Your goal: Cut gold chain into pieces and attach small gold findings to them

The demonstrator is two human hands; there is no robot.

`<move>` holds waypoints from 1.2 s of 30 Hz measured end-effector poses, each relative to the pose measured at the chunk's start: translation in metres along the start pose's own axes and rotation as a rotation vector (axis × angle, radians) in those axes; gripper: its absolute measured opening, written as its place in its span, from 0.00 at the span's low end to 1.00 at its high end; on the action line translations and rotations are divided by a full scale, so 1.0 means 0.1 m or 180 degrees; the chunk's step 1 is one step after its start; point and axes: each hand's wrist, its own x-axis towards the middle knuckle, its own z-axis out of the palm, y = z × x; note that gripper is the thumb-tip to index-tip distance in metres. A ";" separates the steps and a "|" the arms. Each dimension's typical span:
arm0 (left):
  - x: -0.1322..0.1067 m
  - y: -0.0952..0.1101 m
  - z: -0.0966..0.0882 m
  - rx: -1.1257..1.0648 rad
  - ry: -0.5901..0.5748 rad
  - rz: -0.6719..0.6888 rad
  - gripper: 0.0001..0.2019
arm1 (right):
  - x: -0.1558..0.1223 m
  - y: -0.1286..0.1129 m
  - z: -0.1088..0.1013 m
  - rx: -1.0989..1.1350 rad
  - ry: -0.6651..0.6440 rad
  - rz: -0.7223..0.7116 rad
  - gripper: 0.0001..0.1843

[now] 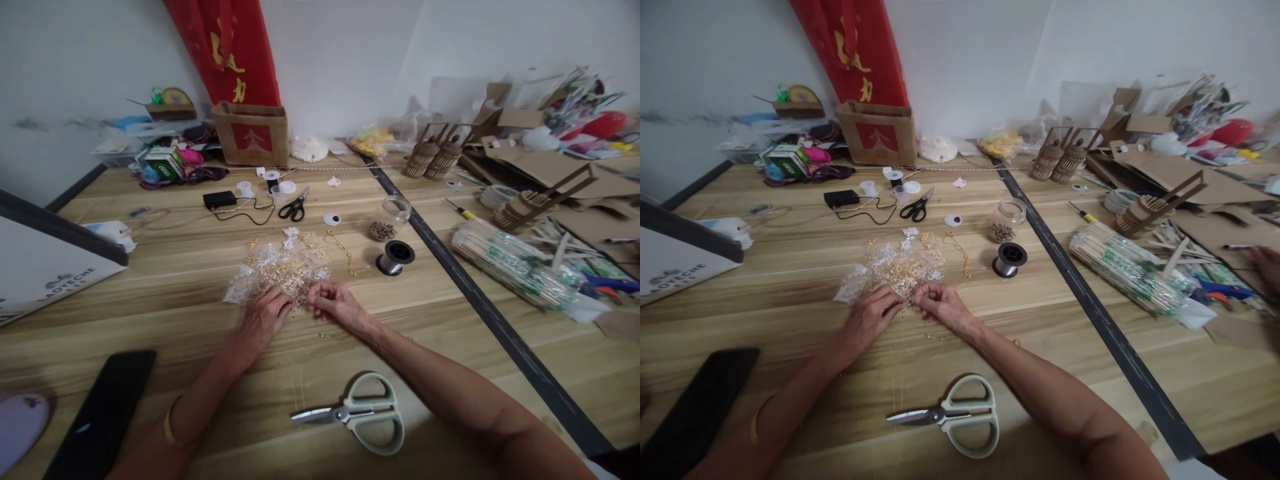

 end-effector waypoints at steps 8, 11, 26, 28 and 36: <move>0.00 0.18 -0.06 -0.0757 0.0164 -0.0030 0.04 | 0.01 0.01 -0.01 0.0126 0.0053 -0.0116 0.19; 0.00 0.29 -0.06 -0.1055 -0.0068 -0.0026 0.02 | 0.01 0.00 -0.01 0.0197 0.0027 -0.0120 0.20; 0.02 0.43 0.00 -0.1219 -0.0292 -0.0118 0.13 | 0.00 0.02 0.00 0.0072 0.0000 -0.0214 0.20; 0.02 0.45 -0.05 -0.1105 -0.0118 -0.0058 0.09 | 0.00 0.01 0.00 0.0034 0.0028 -0.0181 0.20; -0.07 0.62 -0.07 -0.0538 0.0371 0.1313 0.03 | 0.00 0.00 0.00 -0.0015 0.0025 -0.0171 0.19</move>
